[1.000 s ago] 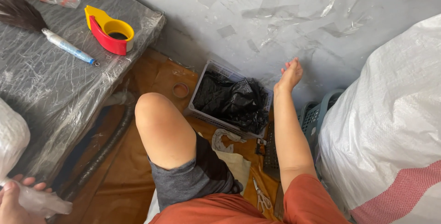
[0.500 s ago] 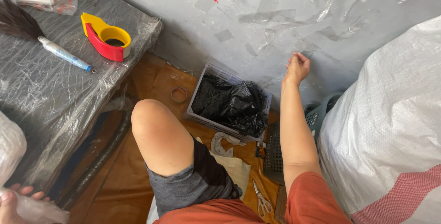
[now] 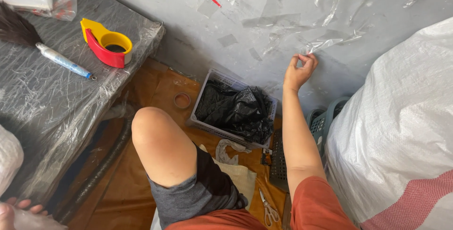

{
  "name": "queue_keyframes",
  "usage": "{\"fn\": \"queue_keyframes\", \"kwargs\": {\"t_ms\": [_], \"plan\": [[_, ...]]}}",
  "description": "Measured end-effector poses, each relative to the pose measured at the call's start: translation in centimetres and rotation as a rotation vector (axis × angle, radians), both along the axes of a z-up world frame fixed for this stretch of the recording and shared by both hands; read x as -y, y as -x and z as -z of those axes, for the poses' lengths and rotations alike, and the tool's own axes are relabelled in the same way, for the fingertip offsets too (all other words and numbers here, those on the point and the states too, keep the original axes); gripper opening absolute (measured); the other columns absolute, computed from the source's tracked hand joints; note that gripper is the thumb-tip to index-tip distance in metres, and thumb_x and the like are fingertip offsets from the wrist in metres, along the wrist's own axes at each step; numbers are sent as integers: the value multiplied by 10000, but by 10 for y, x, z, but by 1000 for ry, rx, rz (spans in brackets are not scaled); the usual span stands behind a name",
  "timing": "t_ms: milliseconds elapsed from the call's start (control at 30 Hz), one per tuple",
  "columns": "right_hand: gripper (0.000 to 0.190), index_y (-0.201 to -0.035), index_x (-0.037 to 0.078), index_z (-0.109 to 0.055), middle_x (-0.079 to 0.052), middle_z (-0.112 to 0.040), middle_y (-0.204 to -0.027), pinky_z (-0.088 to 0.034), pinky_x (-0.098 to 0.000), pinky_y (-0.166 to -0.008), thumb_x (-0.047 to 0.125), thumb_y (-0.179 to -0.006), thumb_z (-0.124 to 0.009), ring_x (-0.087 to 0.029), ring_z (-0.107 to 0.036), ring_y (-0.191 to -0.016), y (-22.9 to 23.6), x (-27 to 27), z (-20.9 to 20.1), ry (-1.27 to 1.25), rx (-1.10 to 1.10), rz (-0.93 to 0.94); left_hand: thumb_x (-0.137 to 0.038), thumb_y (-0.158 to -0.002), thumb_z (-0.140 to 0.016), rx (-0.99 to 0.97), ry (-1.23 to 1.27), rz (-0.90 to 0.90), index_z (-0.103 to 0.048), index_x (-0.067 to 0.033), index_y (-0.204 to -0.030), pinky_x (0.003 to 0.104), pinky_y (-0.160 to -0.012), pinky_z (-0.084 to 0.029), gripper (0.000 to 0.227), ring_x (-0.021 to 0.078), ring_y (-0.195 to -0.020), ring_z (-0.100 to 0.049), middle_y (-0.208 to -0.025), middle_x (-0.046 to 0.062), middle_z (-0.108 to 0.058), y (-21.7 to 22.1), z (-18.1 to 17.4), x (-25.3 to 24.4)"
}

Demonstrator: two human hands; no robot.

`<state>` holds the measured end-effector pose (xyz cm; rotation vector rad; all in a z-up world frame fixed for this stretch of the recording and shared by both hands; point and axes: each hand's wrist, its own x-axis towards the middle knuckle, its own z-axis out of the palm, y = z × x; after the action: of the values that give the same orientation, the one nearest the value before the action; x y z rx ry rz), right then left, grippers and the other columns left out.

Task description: Using a vacuum cleaner to remove air from a plastic bag containing a pillow and then sealing it with tape.

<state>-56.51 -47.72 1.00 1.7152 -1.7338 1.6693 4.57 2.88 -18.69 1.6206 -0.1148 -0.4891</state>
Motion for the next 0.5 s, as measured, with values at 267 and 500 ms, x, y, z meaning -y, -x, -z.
{"fn": "queue_keyframes", "kwargs": {"t_ms": [267,500], "plan": [[116,-1022,35,-529,-126,-541,-1318,-558,-333,-1018,15,-976,-634,-233,-582,-1205,-10,-18,7,77,363,-233,-742,-1100,-507,-90,64,133,-414,-187,-1555,212,-971,-533,723,-32,-999,-564,-1242,-150,-514,3,-17,-15],[123,-1019,32,-550,-141,-662,-1101,-591,-312,-909,58,-957,-653,-190,-703,-958,-67,-71,-47,-15,962,-477,-718,-936,-611,-144,29,-13,-516,-254,-1426,103,-799,-475,681,-92,-865,-523,-1093,-210,-504,17,-47,4]]}}
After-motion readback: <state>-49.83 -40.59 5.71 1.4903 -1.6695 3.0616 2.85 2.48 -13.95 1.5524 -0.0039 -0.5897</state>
